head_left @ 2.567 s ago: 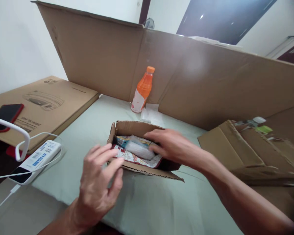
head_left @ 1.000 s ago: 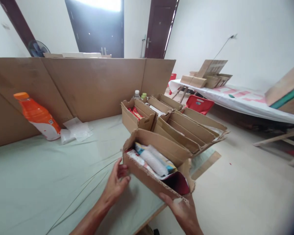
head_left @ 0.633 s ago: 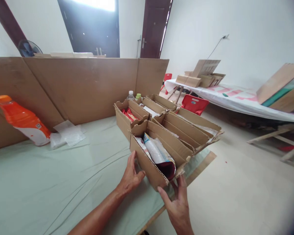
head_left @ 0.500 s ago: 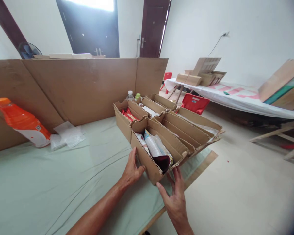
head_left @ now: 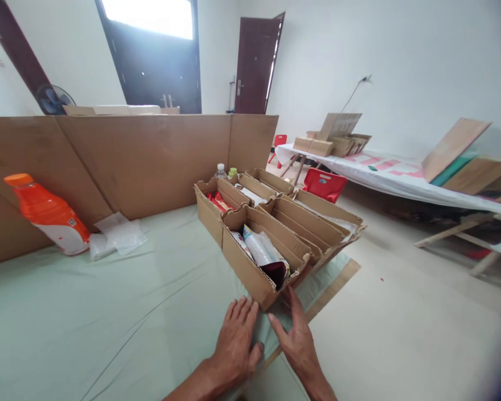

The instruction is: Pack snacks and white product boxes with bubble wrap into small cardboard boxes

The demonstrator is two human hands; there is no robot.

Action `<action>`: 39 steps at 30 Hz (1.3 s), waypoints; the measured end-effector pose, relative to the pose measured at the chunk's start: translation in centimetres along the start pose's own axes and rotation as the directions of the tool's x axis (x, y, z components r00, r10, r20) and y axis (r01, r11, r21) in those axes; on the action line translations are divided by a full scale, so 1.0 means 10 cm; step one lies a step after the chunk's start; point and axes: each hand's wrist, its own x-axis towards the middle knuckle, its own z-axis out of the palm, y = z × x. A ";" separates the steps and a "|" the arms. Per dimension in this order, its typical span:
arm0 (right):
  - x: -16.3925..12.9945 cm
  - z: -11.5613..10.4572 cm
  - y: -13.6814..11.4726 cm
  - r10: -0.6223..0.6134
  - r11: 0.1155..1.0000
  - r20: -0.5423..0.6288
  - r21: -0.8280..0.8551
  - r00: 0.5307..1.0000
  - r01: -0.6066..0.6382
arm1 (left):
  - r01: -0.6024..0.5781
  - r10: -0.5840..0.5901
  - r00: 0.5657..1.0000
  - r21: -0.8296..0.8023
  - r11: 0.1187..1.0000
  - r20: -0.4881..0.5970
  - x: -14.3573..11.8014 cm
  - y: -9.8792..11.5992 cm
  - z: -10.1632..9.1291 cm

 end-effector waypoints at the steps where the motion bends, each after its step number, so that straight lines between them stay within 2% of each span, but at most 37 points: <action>1: -0.04 0.00 0.00 -0.033 0.999 0.012 -0.042 0.999 0.033 | -0.034 0.033 0.999 0.028 0.999 0.024 -0.08 0.00 0.00; 3: -0.16 0.02 -0.01 -0.118 0.984 0.043 -0.126 0.992 0.123 | -0.112 0.108 0.993 0.091 0.989 0.052 -0.29 -0.07 0.04; 6: -0.32 0.06 -0.03 -0.244 0.945 0.065 -0.210 0.968 0.252 | -0.247 0.252 0.968 0.232 0.941 0.010 -0.67 -0.28 0.24; 8: -0.37 0.07 -0.07 -0.319 0.918 0.068 -0.226 0.945 0.326 | -0.349 0.397 0.916 0.373 0.860 -0.061 -0.89 -0.44 0.37; 10: -0.38 0.02 -0.16 -0.385 0.899 0.092 -0.185 0.918 0.396 | -0.414 0.532 0.837 0.485 0.770 -0.129 -1.05 -0.56 0.44; 11: -0.36 -0.03 -0.23 -0.407 0.897 0.112 -0.141 0.907 0.420 | -0.437 0.573 0.805 0.501 0.747 -0.151 -1.09 -0.60 0.44; 12: -0.33 -0.10 -0.32 -0.418 0.898 0.132 -0.088 0.899 0.431 | -0.457 0.589 0.792 0.483 0.747 -0.162 -1.12 -0.61 0.41; 13: -0.29 -0.20 -0.43 -0.422 0.902 0.146 -0.036 0.895 0.431 | -0.466 0.573 0.802 0.426 0.775 -0.165 -1.14 -0.61 0.37; 16: -0.04 -0.57 -0.86 -0.412 0.911 0.124 0.043 0.903 0.410 | -0.422 0.437 0.888 0.125 0.898 -0.143 -1.16 -0.51 0.22; 19: 0.44 -0.91 -1.30 -0.431 0.902 0.083 -0.007 0.899 0.433 | -0.329 0.303 0.938 -0.161 0.930 -0.169 -1.19 -0.36 0.11; 22: 1.12 -1.01 -1.56 -0.455 0.882 0.165 -0.054 0.875 0.468 | -0.268 0.198 0.951 -0.311 0.912 -0.239 -1.22 -0.25 0.09; 24: 1.60 -0.91 -1.61 -0.410 0.879 0.333 -0.104 0.849 0.465 | -0.233 0.133 0.950 -0.357 0.905 -0.283 -1.22 -0.23 0.10; 25: 1.81 -0.82 -1.60 -0.358 0.875 0.458 -0.139 0.814 0.463 | -0.220 0.110 0.949 -0.372 0.902 -0.295 -1.21 -0.24 0.11; 26: 2.00 -0.71 -1.59 -0.289 0.867 0.585 -0.175 0.758 0.466 | -0.209 0.094 0.951 -0.388 0.898 -0.295 -1.19 -0.26 0.12; 28: 2.24 -0.48 -1.57 -0.137 0.835 0.776 -0.244 0.615 0.494 | -0.185 0.072 0.960 -0.419 0.889 -0.272 -1.16 -0.30 0.14; 29: 2.30 -0.37 -1.56 -0.078 0.812 0.828 -0.270 0.556 0.517 | -0.169 0.062 0.967 -0.439 0.882 -0.248 -1.15 -0.32 0.14; 30: 2.32 -0.28 -1.56 -0.037 0.785 0.851 -0.299 0.524 0.542 | -0.143 0.045 0.975 -0.467 0.872 -0.216 -1.15 -0.33 0.13; 31: 2.32 -0.21 -1.57 -0.012 0.757 0.855 -0.331 0.518 0.564 | -0.104 0.017 0.985 -0.512 0.853 -0.173 -1.16 -0.33 0.11; 33: 2.27 -0.16 -1.59 0.007 0.712 0.831 -0.394 0.556 0.581 | 0.007 -0.063 0.996 -0.642 0.767 -0.064 -1.22 -0.32 0.02; 35: 2.22 -0.23 -1.64 0.016 0.692 0.770 -0.469 0.638 0.548 | 0.100 -0.136 0.991 -0.731 0.675 0.010 -1.29 -0.29 -0.17; 37: 2.14 -0.42 -1.71 -0.034 0.725 0.656 -0.503 0.754 0.470 | 0.089 -0.171 0.984 -0.723 0.685 -0.040 -1.31 -0.24 -0.45; 39: 1.99 -0.64 -1.83 -0.161 0.811 0.521 -0.414 0.838 0.413 | 0.021 -0.176 0.969 -0.654 0.756 -0.173 -1.25 -0.16 -0.74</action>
